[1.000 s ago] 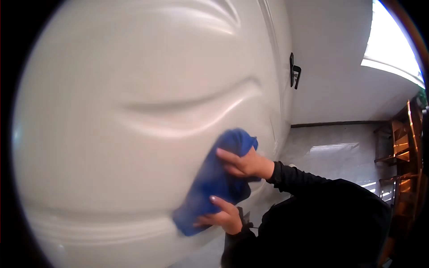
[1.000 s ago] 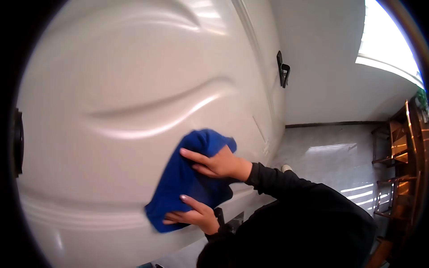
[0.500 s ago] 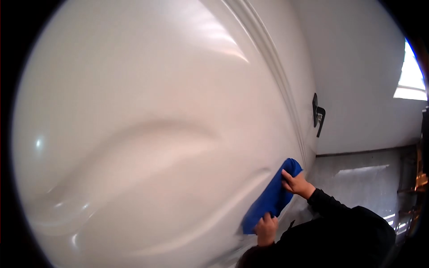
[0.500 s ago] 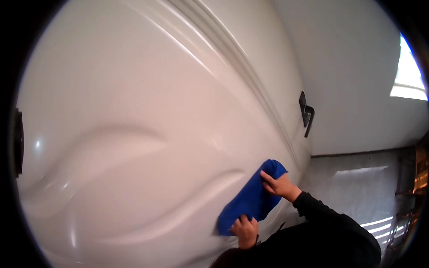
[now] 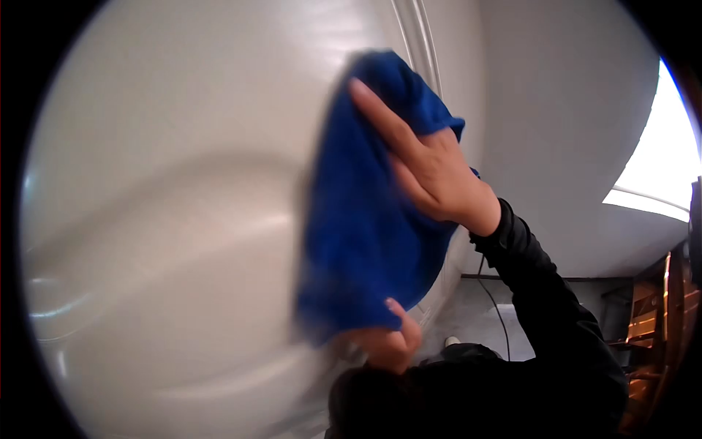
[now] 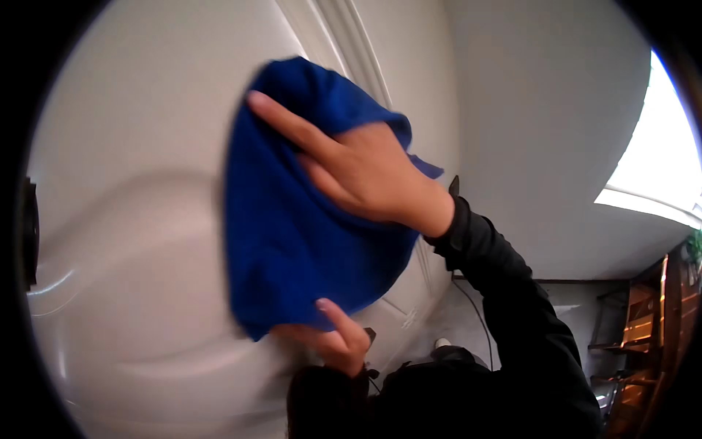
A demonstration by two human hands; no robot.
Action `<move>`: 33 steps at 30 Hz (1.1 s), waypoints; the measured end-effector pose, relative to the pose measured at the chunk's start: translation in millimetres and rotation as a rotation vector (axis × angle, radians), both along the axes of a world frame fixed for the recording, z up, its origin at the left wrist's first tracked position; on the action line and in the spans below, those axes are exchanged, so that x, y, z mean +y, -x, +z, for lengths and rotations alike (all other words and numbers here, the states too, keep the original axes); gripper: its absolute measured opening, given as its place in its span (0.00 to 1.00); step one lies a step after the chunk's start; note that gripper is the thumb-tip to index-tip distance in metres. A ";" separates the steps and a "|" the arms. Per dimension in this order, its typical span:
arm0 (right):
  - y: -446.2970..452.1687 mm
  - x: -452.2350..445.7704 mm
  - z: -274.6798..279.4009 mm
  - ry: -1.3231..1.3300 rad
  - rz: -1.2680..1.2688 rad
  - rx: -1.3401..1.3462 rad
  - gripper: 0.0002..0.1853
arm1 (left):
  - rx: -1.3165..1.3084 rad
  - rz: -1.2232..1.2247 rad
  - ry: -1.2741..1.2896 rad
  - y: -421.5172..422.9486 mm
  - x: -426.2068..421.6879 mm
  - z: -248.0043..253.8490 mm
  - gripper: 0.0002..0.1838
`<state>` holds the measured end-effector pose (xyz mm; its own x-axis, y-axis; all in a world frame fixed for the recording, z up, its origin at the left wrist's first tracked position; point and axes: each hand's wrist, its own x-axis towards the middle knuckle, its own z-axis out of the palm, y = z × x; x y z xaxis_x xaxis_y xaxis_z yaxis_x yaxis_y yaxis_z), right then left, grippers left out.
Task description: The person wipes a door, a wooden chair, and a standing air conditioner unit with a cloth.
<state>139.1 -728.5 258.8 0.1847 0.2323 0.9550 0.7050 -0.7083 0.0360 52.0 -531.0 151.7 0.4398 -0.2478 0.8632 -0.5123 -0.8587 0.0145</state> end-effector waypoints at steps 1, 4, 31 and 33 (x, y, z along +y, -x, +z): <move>2.0 12.1 21.3 -0.016 0.053 -0.023 0.35 | -0.007 0.030 0.041 3.8 -3.1 23.7 0.22; 11.2 26.6 31.9 -0.079 0.135 0.031 0.34 | 0.013 0.165 0.041 14.8 -7.1 34.6 0.17; 112.5 170.6 -197.9 0.078 0.302 0.662 0.38 | 0.232 0.495 0.108 104.9 172.0 -36.6 0.16; 116.2 182.8 -202.9 0.085 0.344 0.599 0.39 | 0.225 0.551 0.138 116.3 187.8 -46.4 0.15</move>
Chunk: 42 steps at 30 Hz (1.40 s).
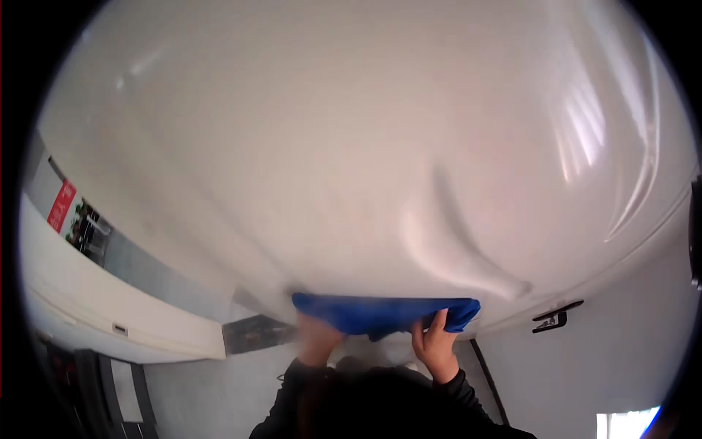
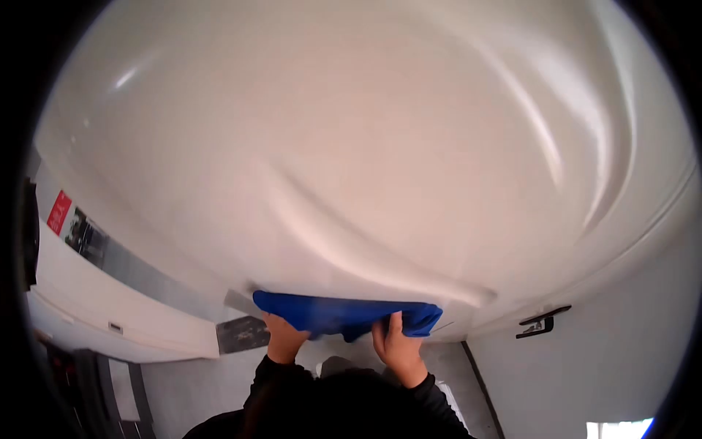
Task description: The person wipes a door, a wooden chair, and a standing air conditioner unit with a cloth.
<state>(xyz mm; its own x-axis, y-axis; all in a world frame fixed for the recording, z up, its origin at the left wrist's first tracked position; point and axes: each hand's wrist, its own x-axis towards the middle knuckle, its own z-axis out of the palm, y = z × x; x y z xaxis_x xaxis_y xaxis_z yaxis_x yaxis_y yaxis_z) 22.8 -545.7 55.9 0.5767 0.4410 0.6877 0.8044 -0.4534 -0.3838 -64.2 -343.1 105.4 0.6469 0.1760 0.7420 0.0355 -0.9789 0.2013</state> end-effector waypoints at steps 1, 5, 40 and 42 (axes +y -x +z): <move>4.2 4.4 2.0 -0.023 0.004 -0.056 0.39 | -0.032 0.138 -0.110 4.7 5.3 -1.2 0.15; 4.5 24.8 66.5 -0.060 0.062 -0.329 0.33 | -0.039 0.161 -0.183 22.6 32.3 -6.5 0.16; 177.9 182.3 48.1 0.113 0.032 0.270 0.37 | 0.033 0.060 0.530 175.5 216.2 -4.3 0.27; 172.6 184.0 68.0 0.008 0.107 0.053 0.37 | -0.058 -0.008 0.557 164.9 228.6 11.2 0.24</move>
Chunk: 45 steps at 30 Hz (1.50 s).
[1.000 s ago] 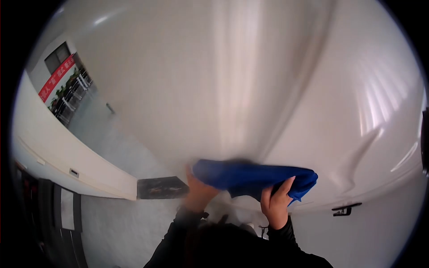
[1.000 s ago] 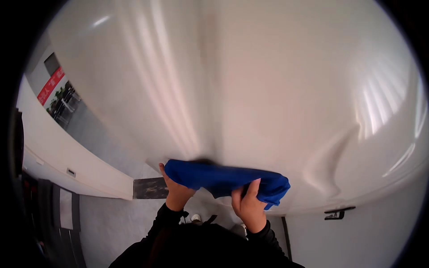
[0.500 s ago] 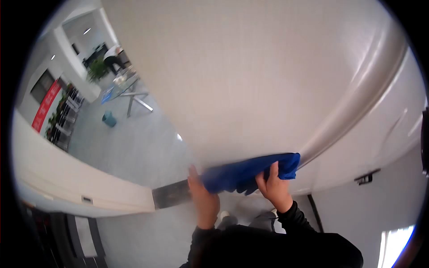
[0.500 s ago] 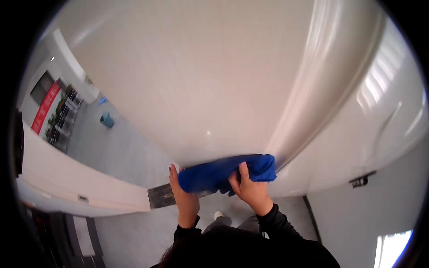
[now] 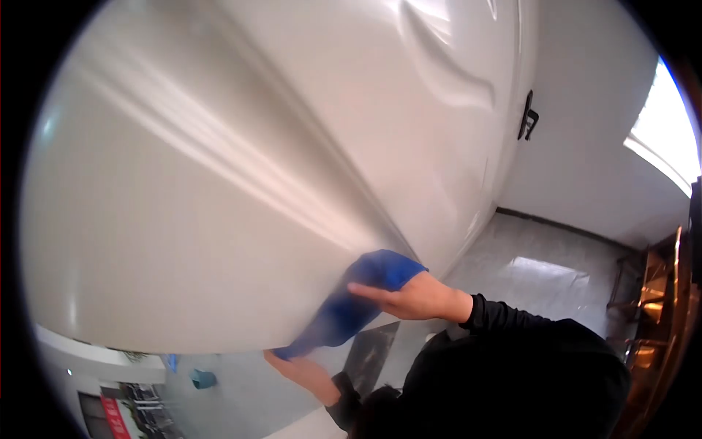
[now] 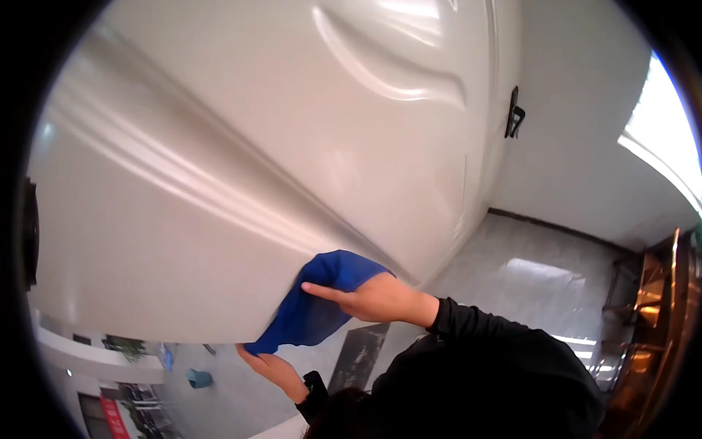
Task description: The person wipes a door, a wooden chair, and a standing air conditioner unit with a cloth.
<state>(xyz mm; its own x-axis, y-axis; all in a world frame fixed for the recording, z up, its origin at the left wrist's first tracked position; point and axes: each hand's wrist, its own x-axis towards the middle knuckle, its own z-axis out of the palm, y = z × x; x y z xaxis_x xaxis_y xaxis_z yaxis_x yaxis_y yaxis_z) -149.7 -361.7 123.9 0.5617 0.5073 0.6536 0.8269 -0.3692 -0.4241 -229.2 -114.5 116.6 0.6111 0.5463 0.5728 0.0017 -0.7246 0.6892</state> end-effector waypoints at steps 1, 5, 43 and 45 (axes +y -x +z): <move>-0.5 2.3 5.0 -0.025 -0.011 0.005 0.37 | -0.041 0.010 0.009 -4.5 8.8 8.6 0.23; -5.7 12.2 47.3 -0.128 0.080 0.013 0.36 | -0.075 -0.001 -0.018 -16.8 -19.4 64.7 0.20; 96.5 321.1 115.7 -0.189 -0.830 -0.223 0.36 | -0.215 -0.807 0.462 -4.6 256.6 -2.6 0.22; 115.6 318.2 68.8 -0.101 -0.886 -0.113 0.34 | 0.102 -0.893 0.535 25.1 247.0 -28.8 0.20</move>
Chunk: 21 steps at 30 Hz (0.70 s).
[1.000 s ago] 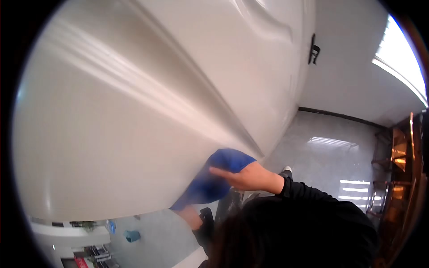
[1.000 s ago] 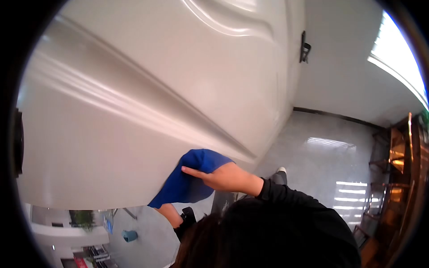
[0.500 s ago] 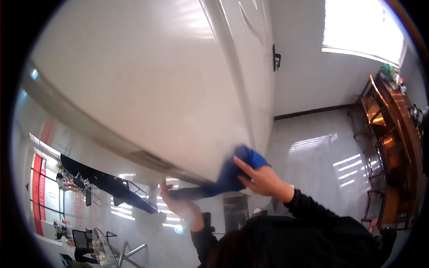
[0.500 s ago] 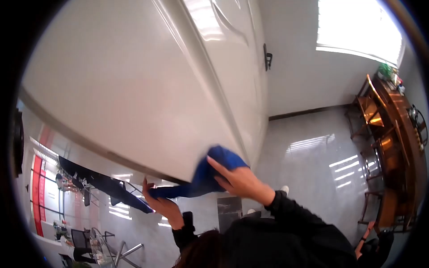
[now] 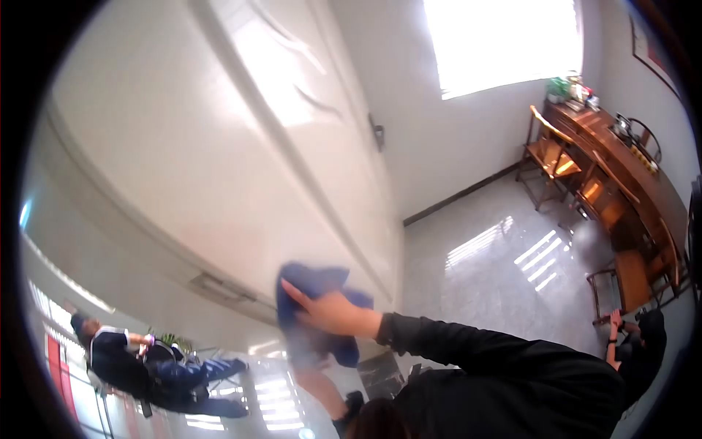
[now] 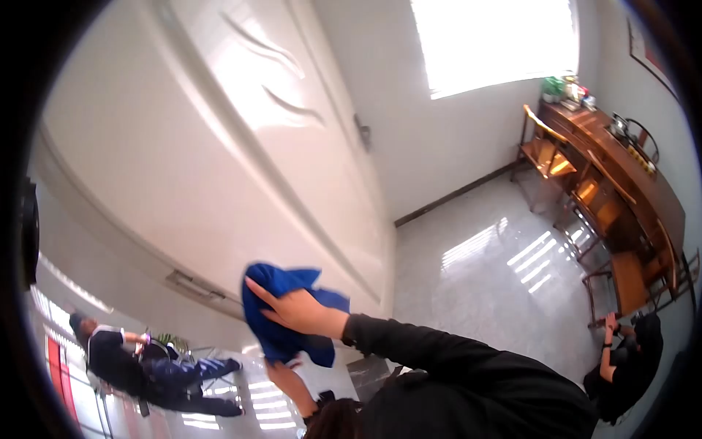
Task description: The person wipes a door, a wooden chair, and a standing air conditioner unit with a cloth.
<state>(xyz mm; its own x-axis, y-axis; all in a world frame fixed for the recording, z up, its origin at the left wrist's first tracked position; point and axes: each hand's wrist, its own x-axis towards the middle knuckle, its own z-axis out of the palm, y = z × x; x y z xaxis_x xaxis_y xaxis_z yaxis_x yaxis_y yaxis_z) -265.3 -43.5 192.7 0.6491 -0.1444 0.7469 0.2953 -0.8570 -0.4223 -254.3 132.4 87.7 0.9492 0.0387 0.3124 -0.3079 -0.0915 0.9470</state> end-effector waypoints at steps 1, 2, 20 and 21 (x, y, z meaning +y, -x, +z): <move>16.3 -8.3 -26.7 0.003 0.003 0.109 0.34 | 0.228 -0.087 -0.004 27.3 -12.5 1.8 0.19; 29.8 -18.4 -59.4 -0.102 -0.010 0.267 0.33 | 0.235 -0.116 -0.007 40.9 -22.2 -8.1 0.19; 477.7 -161.3 -330.7 -2.109 0.047 -0.078 0.35 | -0.692 -1.427 -0.915 155.9 -178.5 -138.6 0.22; 479.7 -165.7 -335.5 -2.093 0.062 -0.080 0.37 | -0.594 -1.511 -1.019 162.7 -191.2 -129.6 0.23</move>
